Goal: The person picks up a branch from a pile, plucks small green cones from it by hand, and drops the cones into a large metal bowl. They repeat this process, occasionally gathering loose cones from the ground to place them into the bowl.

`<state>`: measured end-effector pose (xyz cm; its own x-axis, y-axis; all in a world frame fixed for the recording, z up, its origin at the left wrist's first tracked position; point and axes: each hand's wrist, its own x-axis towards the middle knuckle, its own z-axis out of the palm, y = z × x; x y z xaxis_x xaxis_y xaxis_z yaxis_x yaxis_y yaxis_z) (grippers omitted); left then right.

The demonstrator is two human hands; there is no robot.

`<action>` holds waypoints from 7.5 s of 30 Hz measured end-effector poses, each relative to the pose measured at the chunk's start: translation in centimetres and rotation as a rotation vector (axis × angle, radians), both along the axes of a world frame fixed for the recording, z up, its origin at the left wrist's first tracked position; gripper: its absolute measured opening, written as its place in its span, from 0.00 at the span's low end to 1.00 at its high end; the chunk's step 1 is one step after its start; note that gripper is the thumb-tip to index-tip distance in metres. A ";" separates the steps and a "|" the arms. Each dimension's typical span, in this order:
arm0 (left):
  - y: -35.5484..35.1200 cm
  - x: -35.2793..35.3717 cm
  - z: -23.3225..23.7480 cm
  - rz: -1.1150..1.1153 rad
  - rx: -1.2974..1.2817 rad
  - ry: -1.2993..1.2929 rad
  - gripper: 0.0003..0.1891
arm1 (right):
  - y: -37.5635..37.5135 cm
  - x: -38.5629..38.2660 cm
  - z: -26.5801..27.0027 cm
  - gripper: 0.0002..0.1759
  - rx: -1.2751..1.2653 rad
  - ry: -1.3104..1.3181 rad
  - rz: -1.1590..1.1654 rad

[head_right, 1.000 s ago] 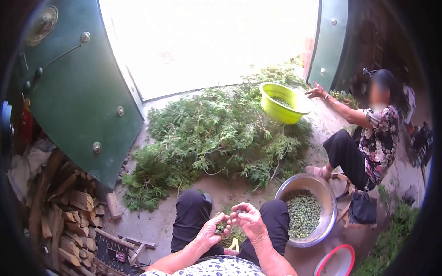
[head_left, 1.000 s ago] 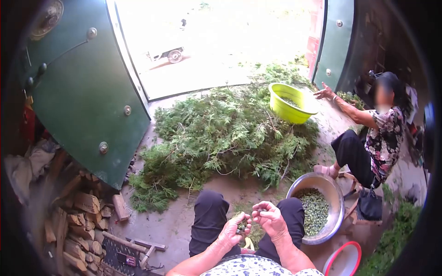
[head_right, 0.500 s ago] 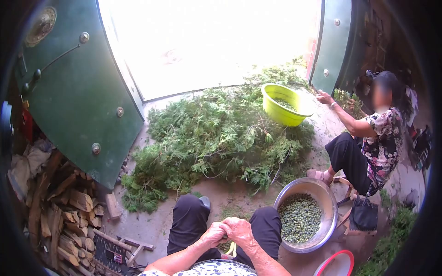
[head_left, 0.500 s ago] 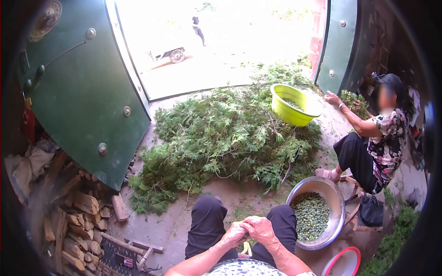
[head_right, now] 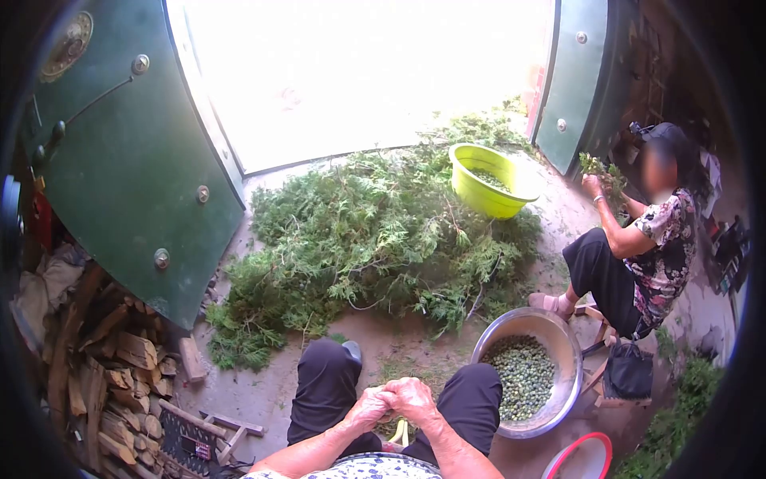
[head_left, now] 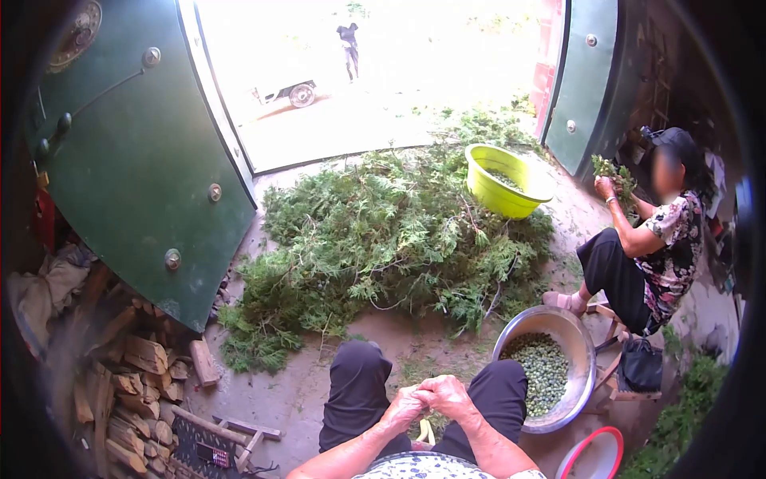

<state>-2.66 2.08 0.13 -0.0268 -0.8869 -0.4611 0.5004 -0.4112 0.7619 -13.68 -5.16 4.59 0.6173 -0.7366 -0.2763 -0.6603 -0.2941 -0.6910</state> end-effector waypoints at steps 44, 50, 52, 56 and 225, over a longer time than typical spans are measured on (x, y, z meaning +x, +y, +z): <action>0.3 1.0 1.1 0.029 0.069 -0.098 0.11 | 0.1 -1.3 -1.8 0.07 0.344 -0.545 -0.446; 0.2 1.6 1.0 -0.036 0.048 0.096 0.10 | -0.5 -2.6 0.2 0.14 0.565 -0.607 -0.214; 0.1 1.6 0.8 -0.032 0.051 0.108 0.09 | -0.2 -2.7 -0.5 0.13 0.745 -0.678 -0.298; -0.3 1.5 1.0 -0.012 0.107 0.137 0.11 | 0.4 -2.3 -1.7 0.10 0.774 -0.786 -0.467; -0.2 1.9 0.0 0.201 0.100 0.498 0.07 | 0.0 0.3 -0.2 0.06 0.213 -0.664 -0.355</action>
